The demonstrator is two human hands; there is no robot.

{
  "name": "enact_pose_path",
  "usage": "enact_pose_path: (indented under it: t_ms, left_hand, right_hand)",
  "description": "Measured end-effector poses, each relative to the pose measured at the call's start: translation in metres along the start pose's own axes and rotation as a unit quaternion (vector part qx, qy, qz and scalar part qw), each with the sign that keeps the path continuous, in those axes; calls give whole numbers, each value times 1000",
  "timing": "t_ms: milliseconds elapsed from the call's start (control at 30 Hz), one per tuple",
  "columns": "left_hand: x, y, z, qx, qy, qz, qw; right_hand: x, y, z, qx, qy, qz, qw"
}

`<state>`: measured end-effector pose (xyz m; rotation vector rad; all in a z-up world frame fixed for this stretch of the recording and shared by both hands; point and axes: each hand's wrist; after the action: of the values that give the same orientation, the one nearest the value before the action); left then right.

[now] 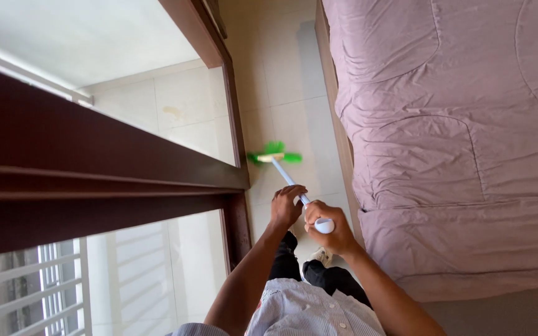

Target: Sweeping the floor of a hotel room with a broom.

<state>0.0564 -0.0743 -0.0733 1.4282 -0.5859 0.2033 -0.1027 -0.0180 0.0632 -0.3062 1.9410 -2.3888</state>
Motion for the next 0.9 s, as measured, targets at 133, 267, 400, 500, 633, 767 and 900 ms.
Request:
enact_pose_path:
  t_ms: [133, 267, 400, 500, 633, 767, 900]
  left_hand:
    - [-7, -16, 38, 17, 5, -9, 1000]
    - [20, 56, 61, -109, -23, -64, 992]
    - [42, 116, 56, -180, -129, -128, 967]
    - [28, 95, 55, -181, -153, -109, 965]
    - [3, 49, 69, -177, -143, -117, 967]
    - [-14, 17, 107, -90, -102, -75, 988]
    - [-2, 39, 101, -115, -36, -103, 987]
  right_hand:
    - [-5, 1, 23, 54, 11, -82, 995]
    - [22, -56, 49, 84, 62, -119, 987]
    - [47, -106, 64, 86, 104, -37, 990]
    - [48, -84, 71, 49, 105, -18, 993]
    - [33, -36, 67, 39, 103, -85, 990]
    - [18, 0, 78, 64, 68, -149, 984]
    - [27, -44, 92, 69, 64, -154, 984]
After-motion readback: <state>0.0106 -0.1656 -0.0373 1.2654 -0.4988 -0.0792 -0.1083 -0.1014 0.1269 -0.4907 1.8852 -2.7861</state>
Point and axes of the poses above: each hand's wrist, its own z-axis towards the middle knuckle, its own x-axis out of the back of the hand, y = z × x, and after that the axes turned 13 degrees about -z, right-handed
